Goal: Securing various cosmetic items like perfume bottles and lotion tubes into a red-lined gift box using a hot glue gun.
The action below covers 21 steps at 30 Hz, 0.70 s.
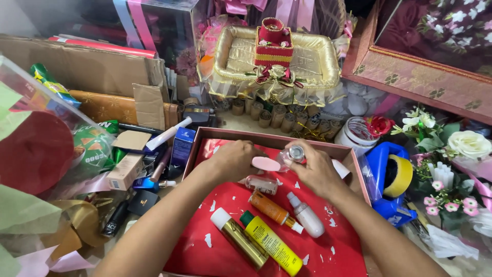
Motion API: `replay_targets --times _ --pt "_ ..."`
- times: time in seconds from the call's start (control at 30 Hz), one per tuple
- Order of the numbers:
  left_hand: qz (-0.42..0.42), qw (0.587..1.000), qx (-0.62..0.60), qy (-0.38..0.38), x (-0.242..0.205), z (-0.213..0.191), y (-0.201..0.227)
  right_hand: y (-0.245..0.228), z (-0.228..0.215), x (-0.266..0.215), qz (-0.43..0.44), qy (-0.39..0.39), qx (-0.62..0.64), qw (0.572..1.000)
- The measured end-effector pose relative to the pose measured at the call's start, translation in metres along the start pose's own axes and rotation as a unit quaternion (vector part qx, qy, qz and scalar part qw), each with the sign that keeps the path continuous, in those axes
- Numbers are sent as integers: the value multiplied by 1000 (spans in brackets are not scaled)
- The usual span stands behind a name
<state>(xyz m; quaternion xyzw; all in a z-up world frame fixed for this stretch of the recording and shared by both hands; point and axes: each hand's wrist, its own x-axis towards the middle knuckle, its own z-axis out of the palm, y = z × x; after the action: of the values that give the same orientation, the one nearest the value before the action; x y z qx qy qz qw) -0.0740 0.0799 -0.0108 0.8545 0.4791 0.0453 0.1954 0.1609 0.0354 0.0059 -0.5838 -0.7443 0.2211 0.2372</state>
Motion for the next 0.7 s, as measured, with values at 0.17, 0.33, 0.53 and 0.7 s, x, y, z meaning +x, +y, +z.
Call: replay_targets --times 0.17,0.33,0.53,0.7 --pt "23 999 -39 17 -20 5 -8 10 -6 -18 15 89 102 991" --pt "47 995 -73 52 -39 -1 3 -17 -19 -49 0 98 57 993" --pt "121 983 22 140 -68 6 15 -5 -14 -76 -160 124 11 979" --pt "159 978 61 122 -100 11 32 -14 -12 -105 -318 153 -114 929"
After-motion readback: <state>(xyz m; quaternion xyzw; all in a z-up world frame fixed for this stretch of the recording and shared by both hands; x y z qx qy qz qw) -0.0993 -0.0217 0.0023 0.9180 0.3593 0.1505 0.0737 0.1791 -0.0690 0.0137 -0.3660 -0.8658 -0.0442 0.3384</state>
